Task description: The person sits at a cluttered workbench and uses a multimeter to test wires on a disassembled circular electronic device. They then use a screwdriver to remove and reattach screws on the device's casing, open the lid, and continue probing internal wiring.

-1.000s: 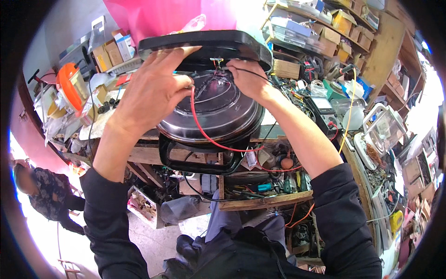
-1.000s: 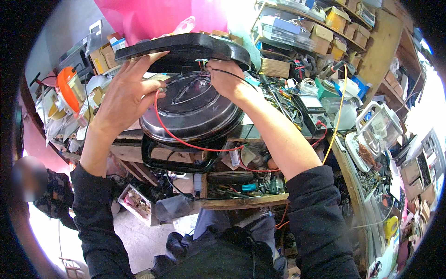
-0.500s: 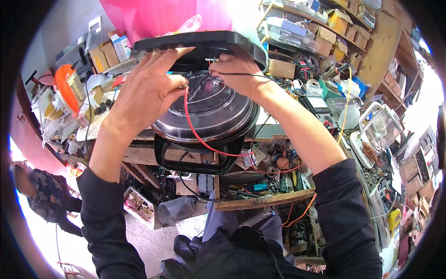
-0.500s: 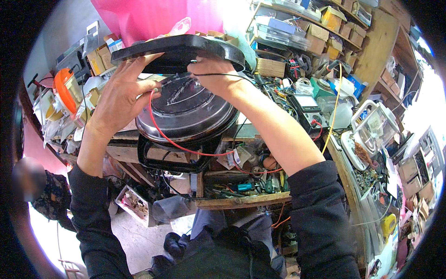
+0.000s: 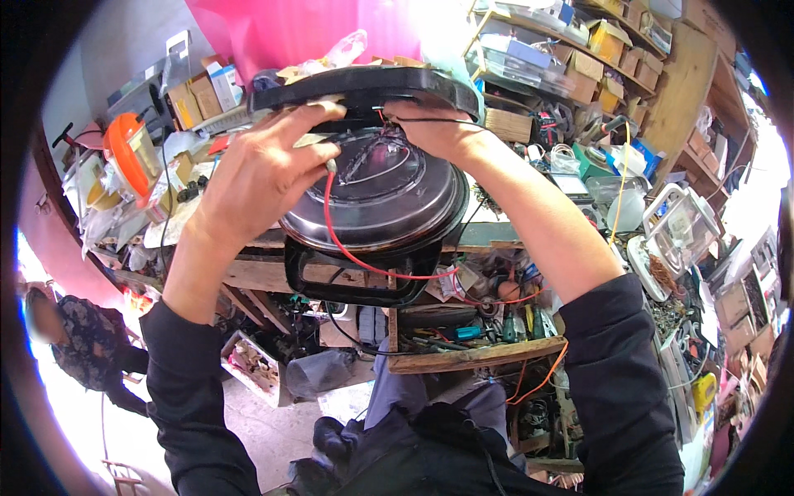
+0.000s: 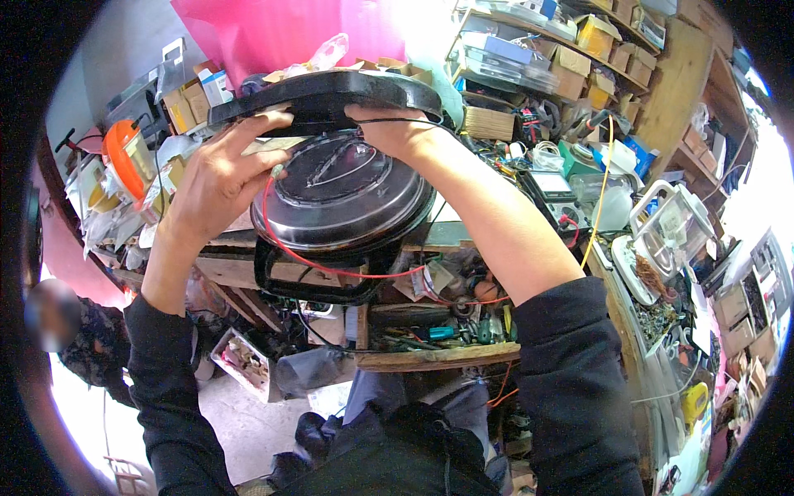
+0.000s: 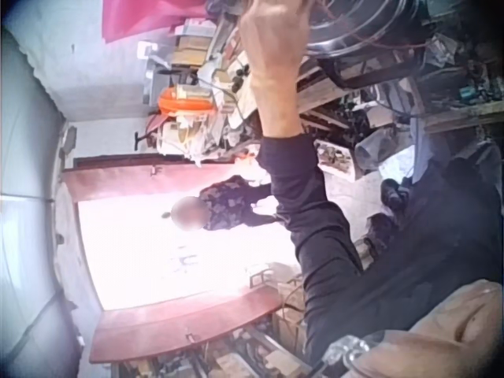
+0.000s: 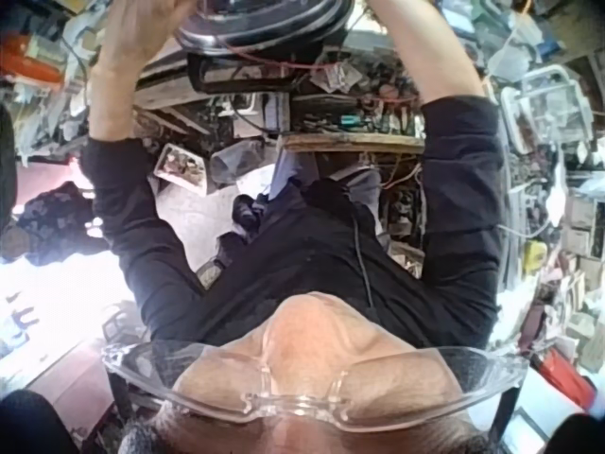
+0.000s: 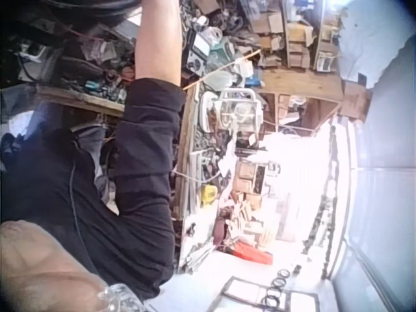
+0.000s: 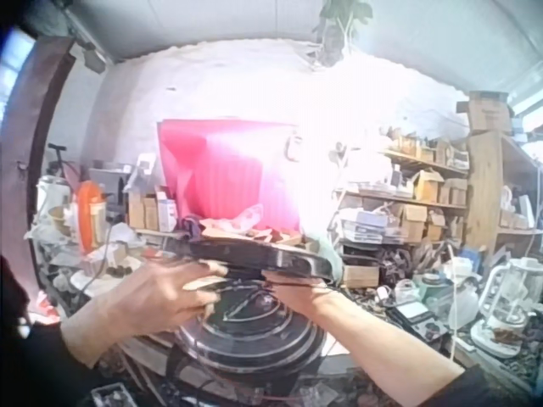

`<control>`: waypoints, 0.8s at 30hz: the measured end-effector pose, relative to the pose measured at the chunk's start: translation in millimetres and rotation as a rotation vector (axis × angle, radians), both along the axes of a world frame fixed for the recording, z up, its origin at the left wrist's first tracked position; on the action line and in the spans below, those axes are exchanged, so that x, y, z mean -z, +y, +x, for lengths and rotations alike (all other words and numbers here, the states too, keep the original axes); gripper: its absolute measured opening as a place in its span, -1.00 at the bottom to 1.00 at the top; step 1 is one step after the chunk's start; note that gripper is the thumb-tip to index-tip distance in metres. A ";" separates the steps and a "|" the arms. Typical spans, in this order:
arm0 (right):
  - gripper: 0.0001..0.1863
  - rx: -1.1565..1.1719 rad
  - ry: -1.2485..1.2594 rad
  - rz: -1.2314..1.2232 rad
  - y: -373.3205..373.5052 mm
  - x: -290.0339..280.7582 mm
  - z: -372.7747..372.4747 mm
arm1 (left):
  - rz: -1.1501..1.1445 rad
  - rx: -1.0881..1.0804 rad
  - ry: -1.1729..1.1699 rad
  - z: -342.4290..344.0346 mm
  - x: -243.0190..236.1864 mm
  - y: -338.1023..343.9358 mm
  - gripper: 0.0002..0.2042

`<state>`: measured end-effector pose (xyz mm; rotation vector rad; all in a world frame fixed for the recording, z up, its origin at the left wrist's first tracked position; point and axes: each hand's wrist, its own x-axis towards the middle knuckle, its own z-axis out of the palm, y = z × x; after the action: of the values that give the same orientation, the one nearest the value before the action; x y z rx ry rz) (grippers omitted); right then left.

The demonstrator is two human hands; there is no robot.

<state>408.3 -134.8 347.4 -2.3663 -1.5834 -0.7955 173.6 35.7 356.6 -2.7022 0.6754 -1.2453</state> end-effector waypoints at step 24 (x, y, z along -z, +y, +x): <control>-0.56 0.183 0.199 -0.071 -0.8 -18.2 -25.4 | -0.196 -0.125 0.330 17.8 19.7 15.0 -0.80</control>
<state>382.9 -135.7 365.5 -2.5768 -1.3531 -0.5221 191.4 50.8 336.9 -3.0943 0.4218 -0.8881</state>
